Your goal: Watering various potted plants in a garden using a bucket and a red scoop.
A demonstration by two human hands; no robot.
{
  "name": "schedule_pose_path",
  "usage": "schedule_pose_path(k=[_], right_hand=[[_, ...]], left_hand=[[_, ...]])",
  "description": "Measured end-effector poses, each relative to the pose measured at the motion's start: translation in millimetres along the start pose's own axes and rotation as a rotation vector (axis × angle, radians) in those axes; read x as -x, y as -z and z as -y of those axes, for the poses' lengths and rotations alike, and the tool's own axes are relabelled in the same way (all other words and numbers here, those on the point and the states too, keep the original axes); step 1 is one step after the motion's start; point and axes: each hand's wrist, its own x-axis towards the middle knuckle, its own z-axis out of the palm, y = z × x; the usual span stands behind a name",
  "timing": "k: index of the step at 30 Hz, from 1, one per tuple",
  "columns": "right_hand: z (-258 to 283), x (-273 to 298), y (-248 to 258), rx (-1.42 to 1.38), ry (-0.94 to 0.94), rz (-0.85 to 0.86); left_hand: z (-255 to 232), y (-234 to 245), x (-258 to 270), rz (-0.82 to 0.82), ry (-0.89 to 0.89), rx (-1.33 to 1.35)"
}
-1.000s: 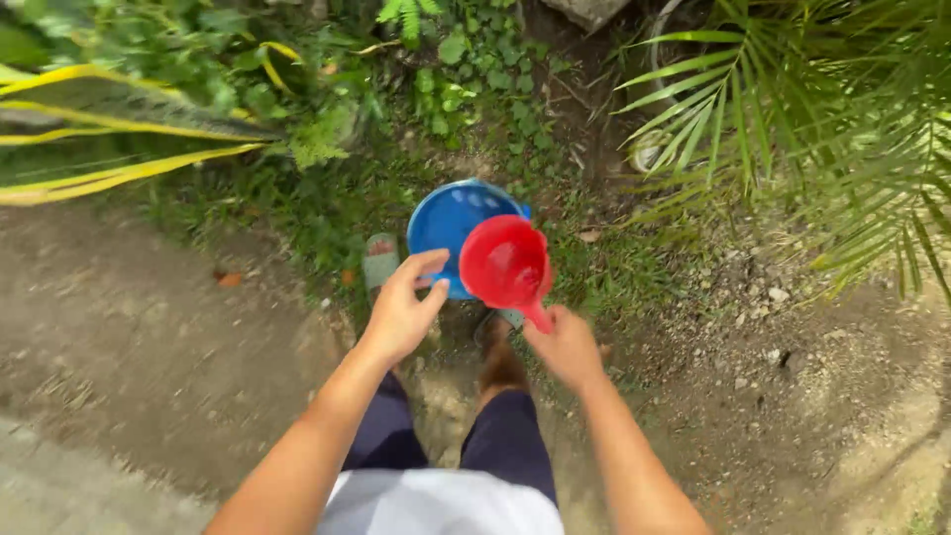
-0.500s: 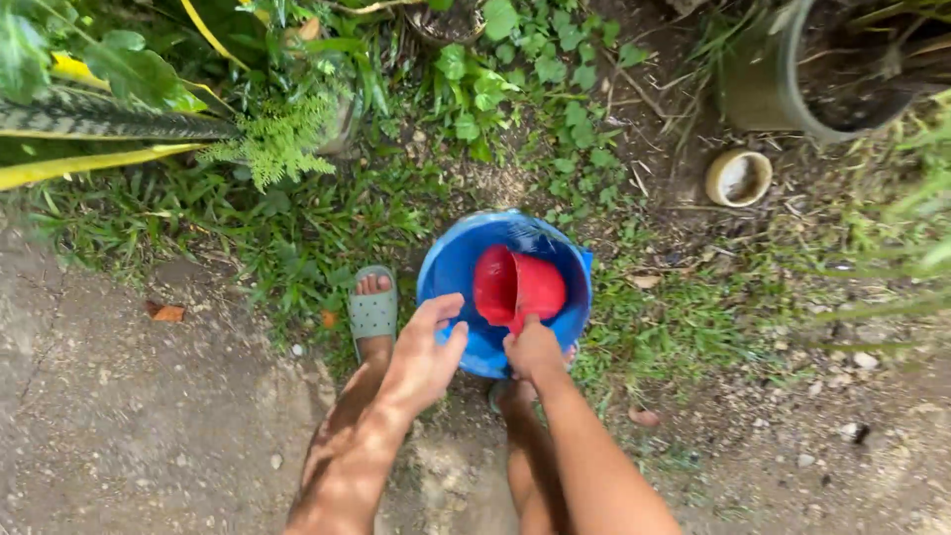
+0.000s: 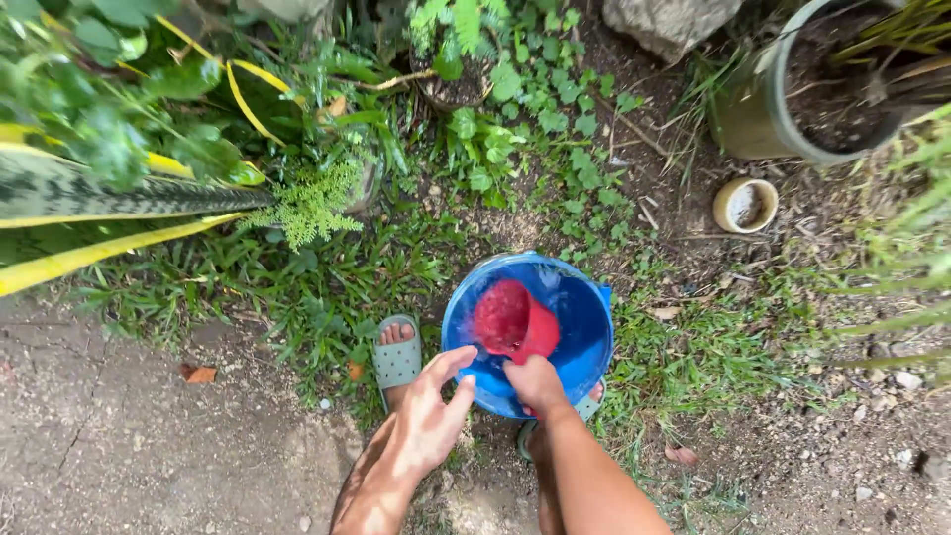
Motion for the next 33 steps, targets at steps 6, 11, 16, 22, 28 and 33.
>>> schedule_pose_path(k=[6,11,16,22,28,33], right_hand=[[-120.8,20.5,37.0,0.031,0.366,-0.05],[-33.2,210.3,122.2,-0.019,0.106,0.038],[-40.1,269.2,177.8,0.048,0.54,-0.039],[27.0,412.1,249.7,0.021,0.427,0.01],[74.2,452.6,280.0,0.051,0.561,-0.156],[145.6,488.4,285.6,-0.152,0.364,-0.119]], left_hand=[[-57.6,5.4,40.4,0.022,-0.04,0.131],[-110.3,6.4,88.1,0.027,-0.131,0.189],[-177.5,3.3,118.8,-0.059,-0.178,0.221],[-288.5,14.4,153.9,-0.092,-0.338,0.395],[-364.5,62.0,154.7,-0.093,-0.572,0.341],[-423.0,116.3,123.3,-0.066,-0.78,0.353]])
